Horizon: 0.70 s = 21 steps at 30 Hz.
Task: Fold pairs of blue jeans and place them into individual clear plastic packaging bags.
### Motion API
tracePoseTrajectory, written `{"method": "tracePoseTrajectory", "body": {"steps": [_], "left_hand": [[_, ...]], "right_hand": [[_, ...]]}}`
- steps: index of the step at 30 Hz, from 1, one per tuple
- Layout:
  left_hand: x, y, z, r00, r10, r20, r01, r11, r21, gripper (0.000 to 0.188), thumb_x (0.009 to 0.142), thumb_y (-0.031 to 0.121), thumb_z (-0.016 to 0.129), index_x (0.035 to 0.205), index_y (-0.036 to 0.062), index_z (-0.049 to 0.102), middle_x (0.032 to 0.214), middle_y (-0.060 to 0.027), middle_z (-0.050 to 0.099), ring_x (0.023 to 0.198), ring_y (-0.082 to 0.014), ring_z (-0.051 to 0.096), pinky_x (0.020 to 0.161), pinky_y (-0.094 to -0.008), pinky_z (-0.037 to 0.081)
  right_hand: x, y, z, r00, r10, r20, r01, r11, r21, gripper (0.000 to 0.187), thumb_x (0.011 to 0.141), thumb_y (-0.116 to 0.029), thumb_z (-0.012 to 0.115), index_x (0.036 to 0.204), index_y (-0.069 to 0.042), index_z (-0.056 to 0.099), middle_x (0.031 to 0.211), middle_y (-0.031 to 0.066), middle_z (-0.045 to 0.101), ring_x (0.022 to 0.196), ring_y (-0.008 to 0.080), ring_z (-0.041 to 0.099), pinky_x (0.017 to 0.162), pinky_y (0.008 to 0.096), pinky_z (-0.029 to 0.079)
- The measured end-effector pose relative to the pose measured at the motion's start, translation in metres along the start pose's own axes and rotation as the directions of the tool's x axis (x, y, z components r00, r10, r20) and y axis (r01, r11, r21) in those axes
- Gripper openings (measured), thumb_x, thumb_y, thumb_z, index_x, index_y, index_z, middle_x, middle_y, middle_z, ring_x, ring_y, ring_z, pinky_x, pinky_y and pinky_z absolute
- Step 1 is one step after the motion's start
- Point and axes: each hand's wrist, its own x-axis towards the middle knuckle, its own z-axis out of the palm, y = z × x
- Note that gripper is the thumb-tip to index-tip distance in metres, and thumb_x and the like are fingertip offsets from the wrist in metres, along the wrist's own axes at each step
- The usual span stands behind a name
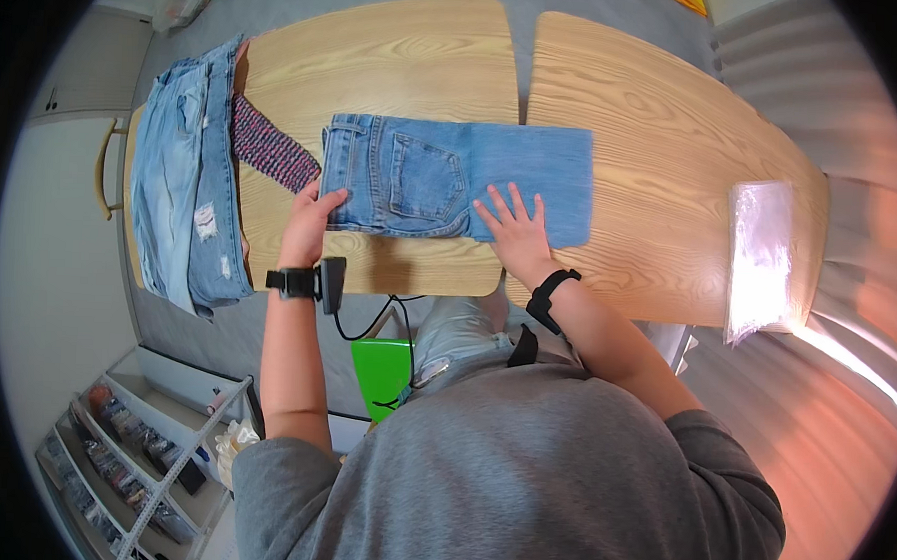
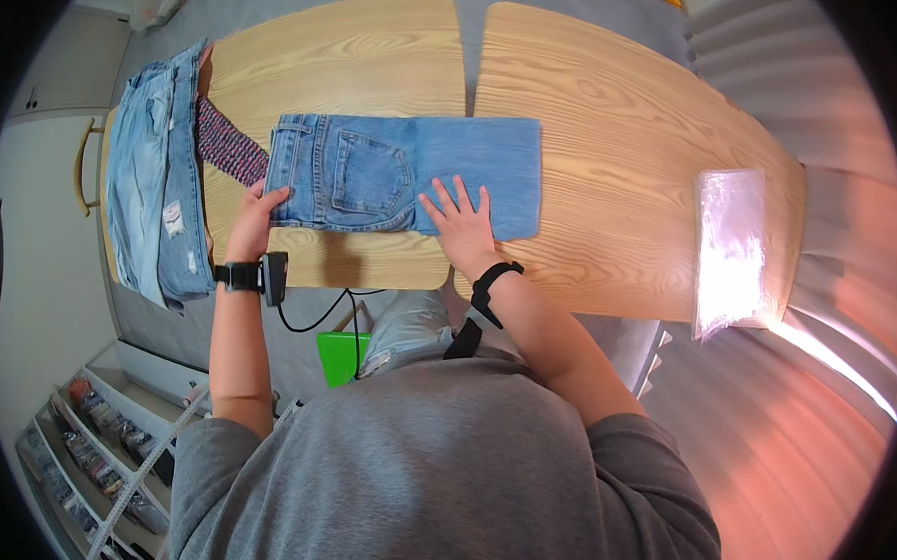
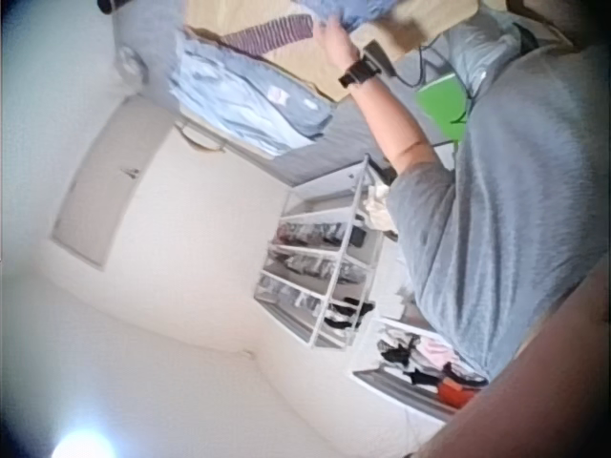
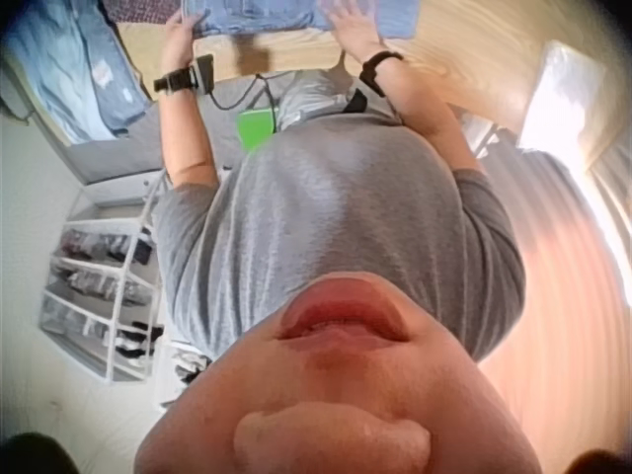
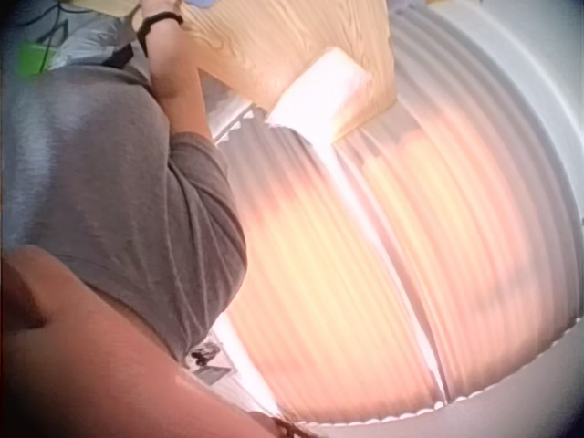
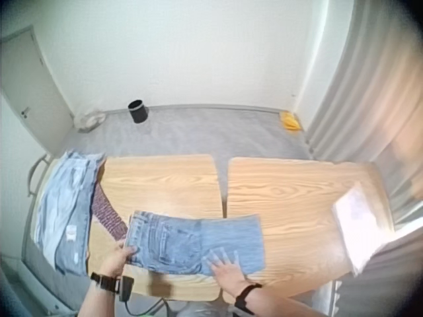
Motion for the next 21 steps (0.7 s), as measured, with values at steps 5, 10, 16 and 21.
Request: {"method": "tracePoseTrajectory", "body": {"steps": [5, 10, 16, 21], "left_hand": [[-0.032, 0.045, 0.130, 0.972, 0.163, 0.168, -0.193, 0.965, 0.177, 0.023, 0.087, 0.009, 0.061, 0.108, -0.0020, 0.062, 0.089, -0.0036, 0.067, 0.078, -0.0097, 0.061, 0.069, -0.0257, 0.049], [-0.022, 0.022, 0.276, 0.882, 0.210, 0.422, -0.456, 0.605, 0.653, 0.030, 0.090, 0.018, 0.058, 0.109, -0.0048, 0.053, 0.087, -0.0235, 0.064, 0.075, -0.0348, 0.063, 0.066, -0.0405, 0.050], [-0.001, -0.035, 0.271, 0.711, 0.281, 0.644, -0.635, 0.649, 0.418, 0.035, 0.094, 0.019, 0.052, 0.121, -0.0022, 0.054, 0.120, -0.0228, 0.059, 0.114, -0.0368, 0.054, 0.097, -0.0407, 0.043], [0.005, -0.057, 0.205, 0.745, 0.200, 0.636, -0.644, 0.463, 0.609, 0.046, 0.093, 0.021, 0.054, 0.137, 0.0090, 0.047, 0.142, -0.0208, 0.044, 0.134, -0.0416, 0.035, 0.110, -0.0445, 0.031]], "right_hand": [[-0.001, 0.001, -0.001, 1.000, 0.012, -0.011, -0.012, 1.000, 0.023, 0.066, 0.088, -0.026, 0.056, 0.149, -0.026, 0.030, 0.156, 0.0061, 0.021, 0.144, 0.0326, 0.017, 0.108, 0.0647, 0.018], [-0.002, 0.006, 0.015, 0.984, 0.056, 0.169, -0.078, 0.989, 0.127, 0.051, 0.093, -0.025, 0.046, 0.143, -0.019, 0.039, 0.151, 0.0063, 0.032, 0.141, 0.0306, 0.024, 0.111, 0.0597, 0.015], [-0.008, 0.007, 0.054, 0.974, 0.151, 0.166, -0.210, 0.346, 0.914, 0.042, 0.094, -0.021, 0.045, 0.135, -0.012, 0.045, 0.141, 0.0100, 0.045, 0.133, 0.0290, 0.038, 0.110, 0.0462, 0.026], [-0.013, 0.006, 0.045, 0.950, 0.199, -0.242, 0.047, 0.673, 0.738, 0.037, 0.087, -0.013, 0.053, 0.123, -0.007, 0.055, 0.128, 0.0139, 0.056, 0.121, 0.0317, 0.049, 0.103, 0.0424, 0.037]]}}
